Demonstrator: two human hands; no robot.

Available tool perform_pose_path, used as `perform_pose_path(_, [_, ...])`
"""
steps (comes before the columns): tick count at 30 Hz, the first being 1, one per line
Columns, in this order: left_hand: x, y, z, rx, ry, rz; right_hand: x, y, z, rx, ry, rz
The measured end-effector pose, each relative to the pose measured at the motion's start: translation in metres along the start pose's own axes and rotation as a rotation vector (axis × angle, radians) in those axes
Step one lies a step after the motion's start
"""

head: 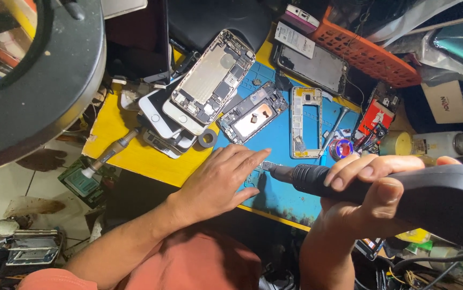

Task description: Applying flux paste to a mobile phone motherboard and using a heat gun to reflow components on a repair bench.

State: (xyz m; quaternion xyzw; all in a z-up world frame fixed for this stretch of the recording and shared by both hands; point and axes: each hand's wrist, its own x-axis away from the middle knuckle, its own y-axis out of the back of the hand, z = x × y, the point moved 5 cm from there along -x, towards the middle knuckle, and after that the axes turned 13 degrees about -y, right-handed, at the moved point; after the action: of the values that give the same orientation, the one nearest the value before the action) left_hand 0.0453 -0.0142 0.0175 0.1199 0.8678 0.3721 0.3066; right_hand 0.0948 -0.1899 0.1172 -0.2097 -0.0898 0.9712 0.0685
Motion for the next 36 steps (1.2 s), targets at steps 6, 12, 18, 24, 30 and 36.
perform_pose_path(6, [0.0005, -0.0012, 0.0008, 0.005, -0.003, -0.002, -0.0007, -0.0016, 0.0004, 0.034, 0.001, -0.017])
perform_pose_path(12, [0.0010, -0.0006, 0.0009, 0.000, -0.005, -0.010, -0.0013, 0.0029, -0.0035, 0.001, 0.000, -0.014])
perform_pose_path(18, [0.0015, -0.0018, 0.0012, -0.009, -0.005, -0.002, -0.0001, -0.0035, 0.0019, 0.044, 0.018, -0.023])
perform_pose_path(24, [0.0020, -0.0012, 0.0014, 0.007, 0.007, -0.002, -0.0002, -0.0039, 0.0023, 0.055, 0.036, -0.024])
perform_pose_path(30, [0.0014, -0.0020, 0.0011, 0.007, 0.005, -0.006, -0.0015, 0.0012, -0.0017, 0.004, 0.000, -0.043])
perform_pose_path(36, [0.0017, -0.0019, 0.0012, 0.000, 0.007, 0.002, -0.0010, -0.0023, 0.0003, 0.023, 0.012, 0.009])
